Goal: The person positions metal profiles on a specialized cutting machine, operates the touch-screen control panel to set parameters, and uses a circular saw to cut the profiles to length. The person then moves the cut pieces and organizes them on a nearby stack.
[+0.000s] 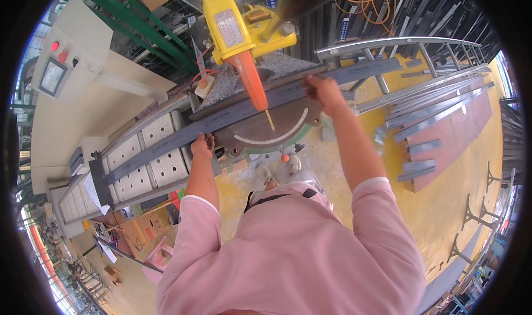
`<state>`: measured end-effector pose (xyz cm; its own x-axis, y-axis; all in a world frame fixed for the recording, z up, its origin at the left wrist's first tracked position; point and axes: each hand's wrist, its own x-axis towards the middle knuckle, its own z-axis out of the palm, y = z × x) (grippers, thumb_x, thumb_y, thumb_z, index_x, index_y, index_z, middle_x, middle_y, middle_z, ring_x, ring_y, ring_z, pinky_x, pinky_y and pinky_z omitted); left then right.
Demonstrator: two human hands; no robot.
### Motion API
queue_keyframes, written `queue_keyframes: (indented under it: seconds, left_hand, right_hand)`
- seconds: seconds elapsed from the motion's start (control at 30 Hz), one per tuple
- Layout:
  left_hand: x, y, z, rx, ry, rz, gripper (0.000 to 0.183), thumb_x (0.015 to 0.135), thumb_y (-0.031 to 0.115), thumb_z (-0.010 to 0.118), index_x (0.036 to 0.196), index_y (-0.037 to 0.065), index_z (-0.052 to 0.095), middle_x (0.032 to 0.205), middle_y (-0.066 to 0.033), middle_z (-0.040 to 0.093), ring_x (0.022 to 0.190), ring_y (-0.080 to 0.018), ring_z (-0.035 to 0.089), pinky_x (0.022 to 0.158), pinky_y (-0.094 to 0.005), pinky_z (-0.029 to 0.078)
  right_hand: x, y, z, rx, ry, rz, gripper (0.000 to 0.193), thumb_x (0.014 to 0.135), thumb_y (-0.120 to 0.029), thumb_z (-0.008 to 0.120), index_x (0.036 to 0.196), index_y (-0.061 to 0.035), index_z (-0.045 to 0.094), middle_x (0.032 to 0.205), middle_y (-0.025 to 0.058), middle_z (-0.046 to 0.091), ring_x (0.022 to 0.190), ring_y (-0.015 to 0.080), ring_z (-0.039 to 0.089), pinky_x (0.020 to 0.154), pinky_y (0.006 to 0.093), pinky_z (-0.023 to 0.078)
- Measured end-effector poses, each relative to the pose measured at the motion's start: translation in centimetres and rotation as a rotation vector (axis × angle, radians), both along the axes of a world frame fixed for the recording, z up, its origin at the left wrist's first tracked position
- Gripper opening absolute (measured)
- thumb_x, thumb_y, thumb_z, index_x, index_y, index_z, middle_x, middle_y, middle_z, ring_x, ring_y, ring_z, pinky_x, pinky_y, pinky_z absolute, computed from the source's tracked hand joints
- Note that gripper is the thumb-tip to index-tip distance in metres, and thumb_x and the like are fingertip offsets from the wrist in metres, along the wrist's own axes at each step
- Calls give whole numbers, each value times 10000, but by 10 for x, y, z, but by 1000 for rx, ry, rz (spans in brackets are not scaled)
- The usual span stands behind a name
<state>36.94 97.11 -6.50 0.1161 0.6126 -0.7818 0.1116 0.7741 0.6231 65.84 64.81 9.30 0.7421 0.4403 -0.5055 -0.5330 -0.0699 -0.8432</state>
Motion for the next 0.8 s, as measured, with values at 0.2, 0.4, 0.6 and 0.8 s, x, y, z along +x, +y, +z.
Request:
queue_keyframes:
  seconds: [0.2,0.4,0.6,0.8]
  left_hand:
    - [-7,2,-11,19,-131,178,189,950,222,498,974,42,549,857,-103,652,643,-213,623,482,-298,484]
    - [31,-49,0,11,-185,-120,198,915,242,553,905,45,541,746,-117,619,569,-215,611,423,-321,488]
    - [58,-44,-4,-31,-80,-77,216,902,247,599,869,41,544,694,-117,644,494,-211,594,365,-281,440]
    - [60,-40,2,11,-32,-163,223,900,260,605,870,41,569,687,-112,659,463,-192,576,330,-261,368]
  right_hand:
    - [-16,-23,162,241,-467,-129,321,927,-165,498,1179,29,535,977,109,645,686,121,573,558,236,445]
    - [-87,19,273,490,-783,-99,571,976,-442,311,1284,22,436,1189,168,559,703,139,564,525,239,431]
    - [-90,34,270,600,-733,113,718,935,-607,257,1274,2,429,1184,144,527,630,143,518,477,238,399]
    - [-148,-21,195,879,-482,0,720,911,-637,293,1137,0,541,1051,121,557,540,214,515,461,319,423]
